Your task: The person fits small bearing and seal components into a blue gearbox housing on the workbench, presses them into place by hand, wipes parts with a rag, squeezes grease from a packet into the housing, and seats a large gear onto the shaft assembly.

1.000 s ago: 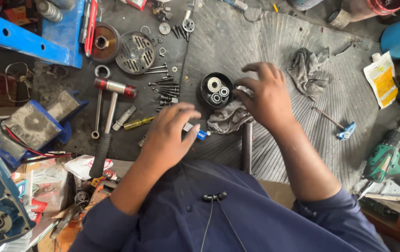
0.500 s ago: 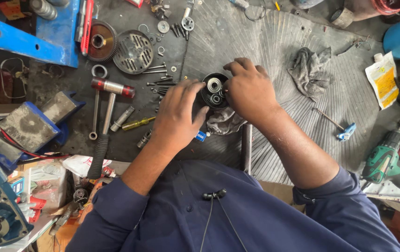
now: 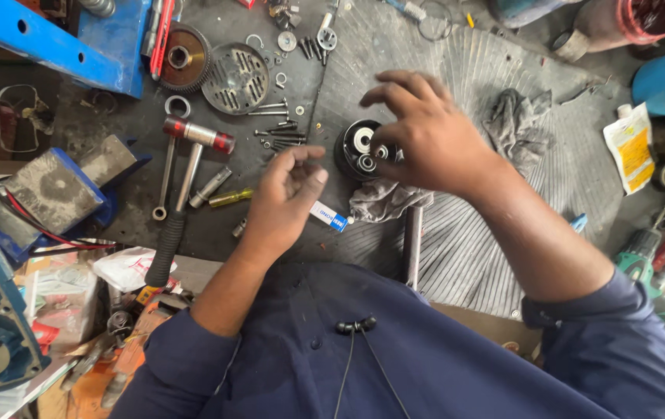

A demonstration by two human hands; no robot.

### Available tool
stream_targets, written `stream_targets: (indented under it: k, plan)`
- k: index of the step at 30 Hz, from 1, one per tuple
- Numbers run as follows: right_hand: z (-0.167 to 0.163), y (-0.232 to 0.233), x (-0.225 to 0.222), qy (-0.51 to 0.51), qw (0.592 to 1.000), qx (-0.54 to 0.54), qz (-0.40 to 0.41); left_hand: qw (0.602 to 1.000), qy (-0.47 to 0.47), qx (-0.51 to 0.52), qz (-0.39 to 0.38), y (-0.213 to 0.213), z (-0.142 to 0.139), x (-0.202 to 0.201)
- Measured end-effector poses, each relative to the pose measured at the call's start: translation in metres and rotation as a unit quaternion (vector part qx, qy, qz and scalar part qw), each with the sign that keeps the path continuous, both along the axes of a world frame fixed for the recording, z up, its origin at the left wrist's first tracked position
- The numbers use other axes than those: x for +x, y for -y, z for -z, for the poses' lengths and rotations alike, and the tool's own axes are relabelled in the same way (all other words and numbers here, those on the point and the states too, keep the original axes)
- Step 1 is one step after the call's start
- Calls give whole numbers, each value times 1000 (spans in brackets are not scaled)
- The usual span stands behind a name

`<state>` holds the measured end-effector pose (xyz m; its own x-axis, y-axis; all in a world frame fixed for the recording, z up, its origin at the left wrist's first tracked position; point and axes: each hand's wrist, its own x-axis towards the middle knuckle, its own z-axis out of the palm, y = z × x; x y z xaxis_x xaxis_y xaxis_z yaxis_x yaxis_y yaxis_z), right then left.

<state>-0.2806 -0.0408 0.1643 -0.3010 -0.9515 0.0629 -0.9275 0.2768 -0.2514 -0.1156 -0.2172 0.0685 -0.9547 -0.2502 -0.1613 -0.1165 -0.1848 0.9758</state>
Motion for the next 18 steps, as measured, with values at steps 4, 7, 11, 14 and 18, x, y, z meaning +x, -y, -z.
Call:
stream_targets:
  k: [4, 7, 11, 14, 18]
  plan:
    - [-4, -8, 12, 72, 994, -77, -22, 903, 111, 415, 1, -4, 18, -3]
    - [14, -8, 12, 36, 993, -66, 92, 899, 145, 413, -3, -3, 29, -5]
    - [47, -3, 11, -25, 975, 9, 222, 927, 136, 348, -11, -1, 37, 0]
    - [62, -2, 15, -9, 961, 16, 275, 978, 145, 150, -8, -6, 36, -3]
    - [69, -4, 20, -51, 956, 44, 285, 951, -33, -307, 16, -14, 20, -8]
